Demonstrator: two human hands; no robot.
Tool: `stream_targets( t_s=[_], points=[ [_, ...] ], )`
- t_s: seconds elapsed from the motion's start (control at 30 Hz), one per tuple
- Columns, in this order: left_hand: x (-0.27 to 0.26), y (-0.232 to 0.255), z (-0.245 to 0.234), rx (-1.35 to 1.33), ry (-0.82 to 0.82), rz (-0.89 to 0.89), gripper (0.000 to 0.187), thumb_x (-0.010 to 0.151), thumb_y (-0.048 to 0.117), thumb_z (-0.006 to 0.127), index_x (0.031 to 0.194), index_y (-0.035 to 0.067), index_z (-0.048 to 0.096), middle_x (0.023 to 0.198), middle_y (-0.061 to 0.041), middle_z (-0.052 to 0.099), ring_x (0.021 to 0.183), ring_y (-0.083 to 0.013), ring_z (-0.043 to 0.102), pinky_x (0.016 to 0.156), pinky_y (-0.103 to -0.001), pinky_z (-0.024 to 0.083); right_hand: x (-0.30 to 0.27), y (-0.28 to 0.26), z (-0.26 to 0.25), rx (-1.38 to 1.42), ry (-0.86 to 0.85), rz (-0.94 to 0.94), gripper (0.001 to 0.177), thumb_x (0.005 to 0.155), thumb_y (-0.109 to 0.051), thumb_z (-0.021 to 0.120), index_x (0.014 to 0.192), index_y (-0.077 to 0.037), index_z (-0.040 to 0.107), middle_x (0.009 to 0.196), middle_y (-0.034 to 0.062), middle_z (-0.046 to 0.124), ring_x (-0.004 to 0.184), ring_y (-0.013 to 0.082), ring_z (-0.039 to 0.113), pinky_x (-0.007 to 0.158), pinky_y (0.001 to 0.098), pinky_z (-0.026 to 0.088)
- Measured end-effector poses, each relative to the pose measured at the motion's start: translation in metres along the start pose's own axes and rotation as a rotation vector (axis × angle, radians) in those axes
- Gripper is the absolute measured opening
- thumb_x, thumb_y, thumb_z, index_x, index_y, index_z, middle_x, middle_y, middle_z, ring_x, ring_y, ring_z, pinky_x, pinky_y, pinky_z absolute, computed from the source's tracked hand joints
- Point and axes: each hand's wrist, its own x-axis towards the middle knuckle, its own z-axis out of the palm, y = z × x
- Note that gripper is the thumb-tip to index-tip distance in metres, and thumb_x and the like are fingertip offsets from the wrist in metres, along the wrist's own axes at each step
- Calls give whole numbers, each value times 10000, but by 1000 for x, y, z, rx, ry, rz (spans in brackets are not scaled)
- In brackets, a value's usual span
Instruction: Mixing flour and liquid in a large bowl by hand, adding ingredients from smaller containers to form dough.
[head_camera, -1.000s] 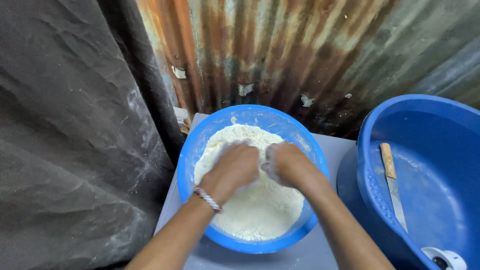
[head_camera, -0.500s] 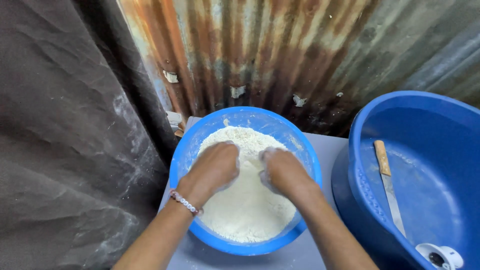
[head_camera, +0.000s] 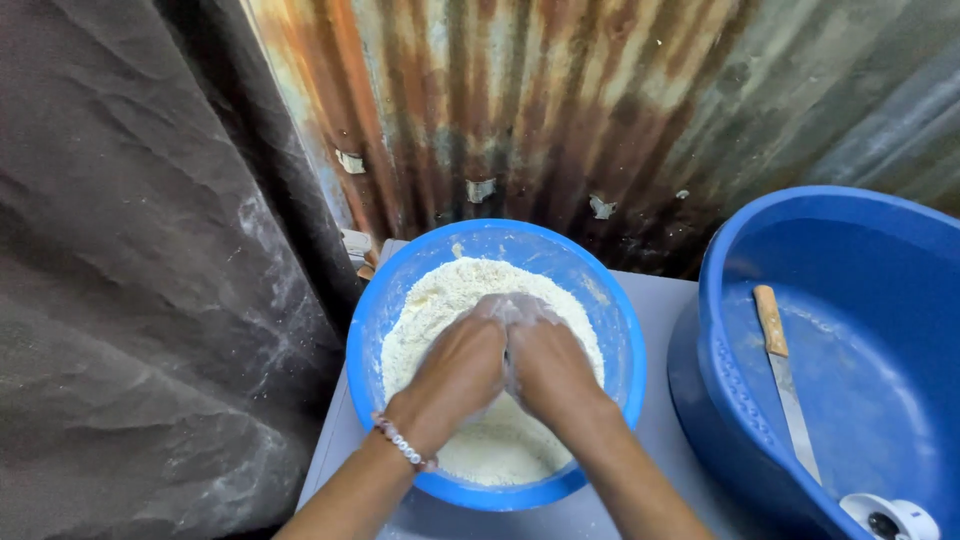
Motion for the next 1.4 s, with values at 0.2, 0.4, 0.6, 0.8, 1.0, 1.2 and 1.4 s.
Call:
stream_targets(
  t_s=[0.2,0.4,0.6,0.8,1.0,1.2,1.4],
  points=[
    [-14,-10,-27,-104,127,-104,509,1023,62,735,1503,-87,662,1372,-291,672,1254,-480,728,1057,-621,623,-16,31,-4,235,152,98,255,935,-165,786,1174,-123,863,1002,106,784,1084,419,784,931,559,657],
    [-17,-8,-9,-238,154,-97,289,998,-51,668,1277,-32,741,1145,-219,728,1091,-418,801,960,-510,680,-27,44,22,425,40,36,314,876,-76,759,1174,-142,834,1153,188,818,1198,486,768,1006,623,649],
    [-21,-9,-6,-179,118,-68,403,949,-85,715,1349,-60,757,1193,-225,740,1129,-389,794,1014,-523,664,-34,53,7,503,197,171,140,827,-204,876,863,-91,802,875,137,745,960,397,801,871,522,640],
    [-31,0,-13,-395,130,29,694,877,-176,683,1565,-112,609,1520,-339,651,1497,-499,608,1276,-576,469,-39,50,10,682,129,61,297,798,-87,847,1084,-97,768,1347,216,835,1351,503,712,1109,585,590],
    [-26,-2,-17,-373,113,-21,695,914,-130,736,1594,-59,610,1438,-252,668,1409,-414,682,1246,-526,541,-34,66,36,745,316,164,187,814,-249,892,734,-102,807,768,150,786,804,340,774,796,444,609],
    [-10,-16,4,-375,88,-28,998,965,89,805,1825,236,320,1150,-66,789,1087,-256,751,938,-417,611,-36,62,41,597,196,-11,710,975,-570,679,1479,-73,742,1490,128,760,1336,343,741,1095,514,573],
    [3,-16,-14,-368,3,29,952,1005,277,748,1816,175,259,1722,-90,587,1592,-278,540,1272,-488,417,-34,57,52,606,295,74,688,1008,-516,621,1564,-114,684,1493,117,778,1279,302,786,1075,473,608]
  ],
)
